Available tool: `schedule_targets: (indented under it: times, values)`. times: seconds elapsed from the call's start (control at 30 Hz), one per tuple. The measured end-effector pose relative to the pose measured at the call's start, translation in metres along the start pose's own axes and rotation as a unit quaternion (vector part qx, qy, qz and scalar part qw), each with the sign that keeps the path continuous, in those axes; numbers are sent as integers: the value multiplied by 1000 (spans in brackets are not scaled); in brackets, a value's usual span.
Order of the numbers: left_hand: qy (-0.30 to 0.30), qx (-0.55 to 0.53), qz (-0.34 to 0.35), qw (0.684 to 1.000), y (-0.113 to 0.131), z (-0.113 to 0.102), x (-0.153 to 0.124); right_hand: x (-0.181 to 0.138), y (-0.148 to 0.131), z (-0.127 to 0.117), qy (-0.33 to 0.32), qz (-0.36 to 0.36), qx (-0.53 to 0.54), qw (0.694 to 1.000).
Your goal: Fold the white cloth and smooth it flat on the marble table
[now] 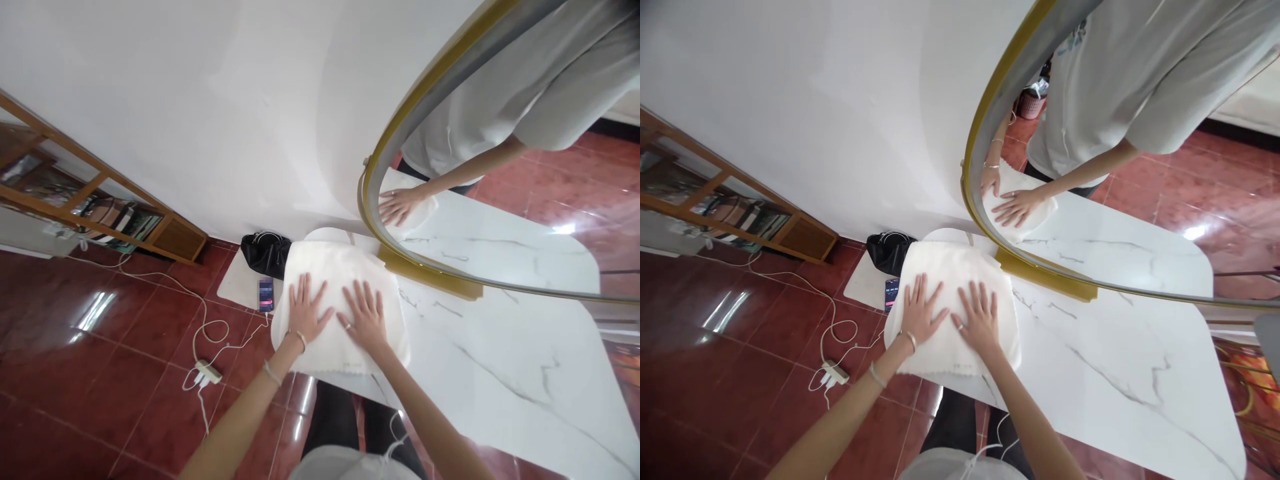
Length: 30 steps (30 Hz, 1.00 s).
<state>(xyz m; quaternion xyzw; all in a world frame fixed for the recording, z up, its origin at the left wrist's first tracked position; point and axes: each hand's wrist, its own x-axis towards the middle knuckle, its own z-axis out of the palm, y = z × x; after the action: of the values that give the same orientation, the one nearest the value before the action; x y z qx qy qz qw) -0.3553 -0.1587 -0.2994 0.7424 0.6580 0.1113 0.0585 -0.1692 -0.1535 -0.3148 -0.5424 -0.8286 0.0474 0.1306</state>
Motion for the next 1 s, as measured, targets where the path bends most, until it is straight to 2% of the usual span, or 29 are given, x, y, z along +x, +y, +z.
schedule_targets:
  times: [0.13, 0.23, 0.33, 0.57, 0.67, 0.8, 1.0]
  values:
    - [-3, -10, 13, 1000, -5, 4, 67, 54, 20, 9, 29, 32, 4, 999]
    - [4, -12, 11, 1000, -4, 6, 84, 64, 20, 13, 46, 53, 6, 997]
    - [12, -11, 4, 1000, -2, 6, 64, 43, 7, 13, 46, 51, 4, 998]
    - [27, 11, -25, 999, 0, -3, -54, -43, -39, -7, -18, -57, 0, 998]
    - [38, 21, -51, 998, 9, -1, -82, -63, -42, -13, -37, -84, 5, 996]
    - [40, 6, -44, 998, 35, 8, -76, -79, -22, -17, -26, -57, -13, 998]
    - [27, -52, 77, 995, 103, 32, -37, -119, 36, -24, 27, 60, -69, 995]
